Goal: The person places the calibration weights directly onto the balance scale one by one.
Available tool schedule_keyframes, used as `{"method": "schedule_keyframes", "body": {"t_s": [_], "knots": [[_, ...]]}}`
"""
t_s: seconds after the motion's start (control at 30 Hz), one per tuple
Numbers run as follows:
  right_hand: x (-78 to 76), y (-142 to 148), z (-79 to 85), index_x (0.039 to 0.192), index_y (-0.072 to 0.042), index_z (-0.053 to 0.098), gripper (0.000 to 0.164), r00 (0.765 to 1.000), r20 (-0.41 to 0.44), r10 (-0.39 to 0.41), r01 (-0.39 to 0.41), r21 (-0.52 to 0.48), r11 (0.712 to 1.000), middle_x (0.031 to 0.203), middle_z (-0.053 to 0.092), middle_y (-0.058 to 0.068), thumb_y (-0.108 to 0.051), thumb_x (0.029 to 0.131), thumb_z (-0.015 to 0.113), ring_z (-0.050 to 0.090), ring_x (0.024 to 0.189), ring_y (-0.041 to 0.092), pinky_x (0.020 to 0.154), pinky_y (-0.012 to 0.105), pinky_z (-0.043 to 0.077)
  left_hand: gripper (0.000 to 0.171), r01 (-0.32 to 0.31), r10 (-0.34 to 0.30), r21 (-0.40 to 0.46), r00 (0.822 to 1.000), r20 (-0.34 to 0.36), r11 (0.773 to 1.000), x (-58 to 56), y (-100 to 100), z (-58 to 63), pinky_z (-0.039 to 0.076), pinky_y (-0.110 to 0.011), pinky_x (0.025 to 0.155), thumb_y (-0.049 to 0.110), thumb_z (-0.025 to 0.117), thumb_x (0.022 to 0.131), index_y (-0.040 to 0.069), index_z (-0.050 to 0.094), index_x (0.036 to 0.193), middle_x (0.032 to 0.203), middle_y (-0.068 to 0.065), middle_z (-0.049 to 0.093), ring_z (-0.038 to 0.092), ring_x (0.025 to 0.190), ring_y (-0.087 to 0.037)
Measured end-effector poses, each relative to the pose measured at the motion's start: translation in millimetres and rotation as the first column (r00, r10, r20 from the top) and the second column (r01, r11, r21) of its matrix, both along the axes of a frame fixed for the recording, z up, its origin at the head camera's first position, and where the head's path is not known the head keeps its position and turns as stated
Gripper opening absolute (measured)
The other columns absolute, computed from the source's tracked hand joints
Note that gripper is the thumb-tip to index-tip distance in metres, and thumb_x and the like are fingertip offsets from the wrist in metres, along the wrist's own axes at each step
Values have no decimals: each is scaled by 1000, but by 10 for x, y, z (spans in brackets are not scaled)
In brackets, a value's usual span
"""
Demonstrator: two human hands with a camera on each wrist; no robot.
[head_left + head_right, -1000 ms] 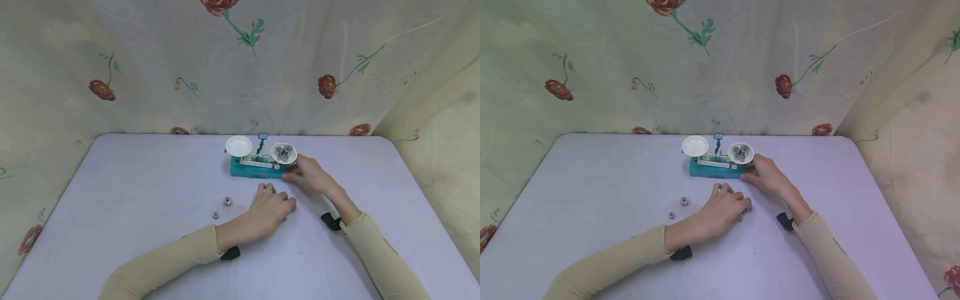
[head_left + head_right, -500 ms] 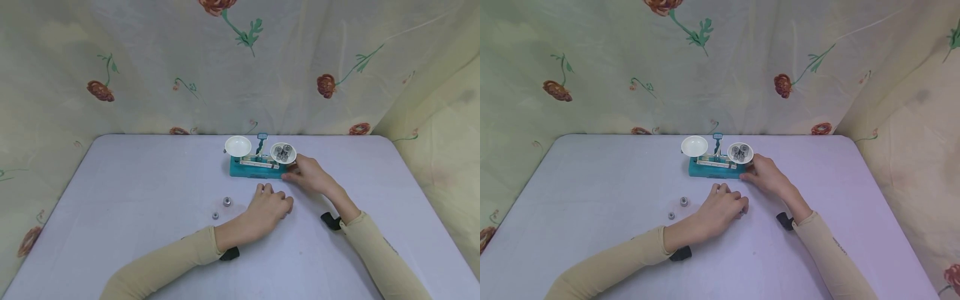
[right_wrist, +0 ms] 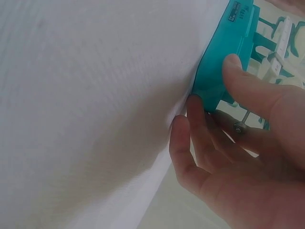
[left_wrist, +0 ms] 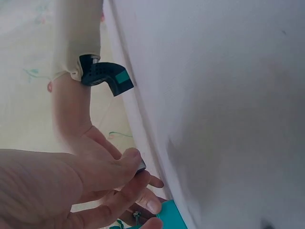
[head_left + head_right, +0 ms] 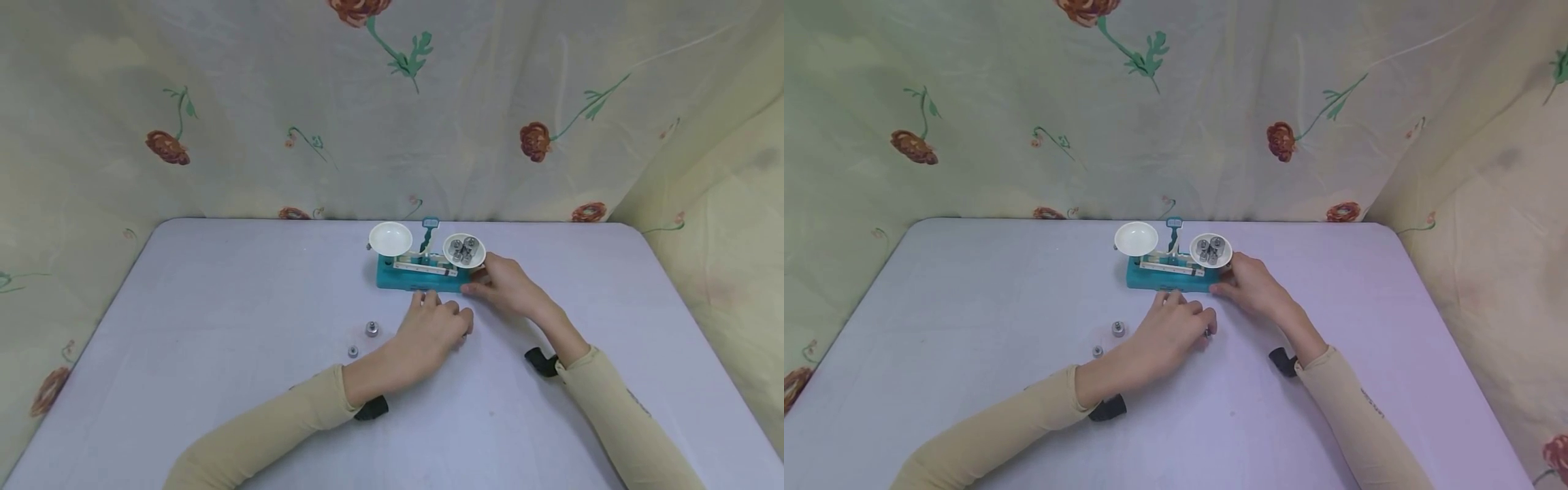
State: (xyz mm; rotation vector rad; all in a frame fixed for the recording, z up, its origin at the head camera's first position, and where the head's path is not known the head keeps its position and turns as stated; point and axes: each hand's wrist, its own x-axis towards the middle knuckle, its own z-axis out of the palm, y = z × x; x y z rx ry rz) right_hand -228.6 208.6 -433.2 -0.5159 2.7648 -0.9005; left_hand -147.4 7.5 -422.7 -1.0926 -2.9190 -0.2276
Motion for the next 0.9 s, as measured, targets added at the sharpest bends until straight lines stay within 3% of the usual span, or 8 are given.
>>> {"method": "schedule_keyframes", "body": {"t_s": [0.2, 0.53, 0.9], "knots": [[0, 12, -8, 149, 9, 49, 58, 1000, -11, 4, -4, -1, 1000, 130, 70, 32, -13, 102, 75, 71, 122, 47, 104, 59, 57, 13, -14, 14, 10, 1000, -12, 1000, -25, -59, 57, 40, -35, 85, 33, 72, 103, 25, 75, 113, 103, 5, 78, 64, 101, -25], [-9, 16, -5, 149, 9, 49, 58, 1000, -14, 15, -15, -6, 1000, 131, 70, 32, -12, 101, 75, 72, 122, 47, 104, 59, 58, 14, -57, 60, 77, 998, -35, 995, -73, -195, 229, 40, -34, 84, 33, 71, 104, 26, 75, 114, 107, 6, 79, 61, 97, -23], [3, 0, 0, 148, 10, 49, 60, 1000, -19, 17, -17, -2, 1000, 130, 71, 32, -14, 101, 76, 72, 121, 46, 104, 59, 57, 15, -93, 105, 131, 990, -95, 987, -139, -318, 346, 50, -43, 93, 32, 72, 103, 25, 76, 116, 111, 4, 80, 68, 102, -26]]}}
